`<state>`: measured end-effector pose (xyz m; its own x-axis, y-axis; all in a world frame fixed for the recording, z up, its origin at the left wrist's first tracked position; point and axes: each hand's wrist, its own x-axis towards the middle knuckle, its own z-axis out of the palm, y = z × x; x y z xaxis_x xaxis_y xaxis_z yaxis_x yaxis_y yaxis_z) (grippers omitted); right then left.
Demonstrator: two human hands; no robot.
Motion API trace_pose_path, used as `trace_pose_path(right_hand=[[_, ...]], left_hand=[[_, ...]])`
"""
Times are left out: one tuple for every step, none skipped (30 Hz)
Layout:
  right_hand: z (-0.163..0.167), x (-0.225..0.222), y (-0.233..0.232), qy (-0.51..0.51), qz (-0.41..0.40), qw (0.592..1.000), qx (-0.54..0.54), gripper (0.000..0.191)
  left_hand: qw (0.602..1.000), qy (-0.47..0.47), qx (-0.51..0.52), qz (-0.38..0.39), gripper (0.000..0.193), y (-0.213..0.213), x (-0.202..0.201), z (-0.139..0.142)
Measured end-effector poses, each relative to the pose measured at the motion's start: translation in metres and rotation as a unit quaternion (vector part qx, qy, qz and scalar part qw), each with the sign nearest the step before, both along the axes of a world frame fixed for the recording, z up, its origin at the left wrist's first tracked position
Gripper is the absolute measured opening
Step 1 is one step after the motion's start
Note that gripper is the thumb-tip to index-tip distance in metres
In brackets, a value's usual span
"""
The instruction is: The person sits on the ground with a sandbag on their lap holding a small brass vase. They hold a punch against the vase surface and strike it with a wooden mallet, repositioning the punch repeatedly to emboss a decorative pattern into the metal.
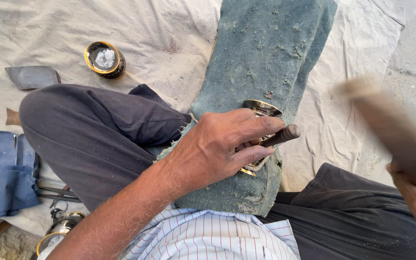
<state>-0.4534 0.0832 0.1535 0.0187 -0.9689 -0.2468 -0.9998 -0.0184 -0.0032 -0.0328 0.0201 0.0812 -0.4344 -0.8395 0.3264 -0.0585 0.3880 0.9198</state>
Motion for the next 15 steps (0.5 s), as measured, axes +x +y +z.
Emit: trace_pose_path(right_hand=[[0.000,0.002,-0.001,0.001,0.002,1.000,-0.001,0.039],[0.001,0.003,-0.001,0.000,0.005,1.000,-0.001,0.039],[0.000,0.004,-0.002,0.002,0.007,1.000,0.002,0.039],[0.001,0.004,-0.001,0.007,0.007,1.000,0.001,0.039],[0.001,0.005,-0.002,0.009,0.006,1.000,0.000,0.039],[0.001,0.007,-0.001,0.011,0.008,1.000,-0.003,0.039],[0.001,0.007,-0.002,0.010,0.011,1.000,-0.004,0.039],[0.001,0.009,-0.002,0.014,0.014,1.000,-0.004,0.039],[0.003,0.011,-0.002,0.015,0.018,1.000,-0.004,0.039],[0.003,0.013,-0.003,0.018,0.020,1.000,-0.004,0.040],[0.005,0.014,-0.004,0.020,0.023,1.000,-0.006,0.040],[0.005,0.016,-0.006,0.024,0.022,0.999,-0.008,0.040],[0.007,0.019,-0.006,0.025,0.025,0.999,-0.010,0.040],[0.009,0.021,-0.009,0.028,0.027,0.999,-0.013,0.040],[0.010,0.024,-0.009,0.028,0.031,0.999,-0.015,0.040]], left_hand=[[1.000,0.002,-0.002,0.000,0.044,0.000,0.000,0.000],[1.000,0.003,-0.001,0.002,0.045,0.000,0.001,0.001],[1.000,-0.001,-0.001,0.006,0.045,0.001,0.001,0.002],[1.000,-0.006,-0.003,0.007,0.044,0.001,0.001,0.002],[1.000,-0.011,-0.010,0.005,0.044,0.000,0.000,0.002],[1.000,-0.011,-0.011,0.002,0.044,0.000,0.000,0.002],[1.000,-0.010,-0.010,0.003,0.045,0.000,0.000,0.003],[1.000,-0.011,-0.008,0.005,0.046,0.000,0.000,0.003],[1.000,-0.013,-0.010,0.008,0.045,0.001,0.001,0.003],[1.000,-0.015,-0.014,0.009,0.045,0.001,0.001,0.003],[1.000,-0.016,-0.021,0.009,0.044,0.001,0.001,0.002],[1.000,-0.007,-0.018,0.008,0.044,0.000,0.001,0.002],[1.000,0.002,-0.015,0.006,0.044,0.000,0.000,0.001],[1.000,0.011,-0.008,0.005,0.043,0.000,0.000,0.001],[1.000,0.011,-0.001,0.003,0.043,0.000,0.000,0.001]])
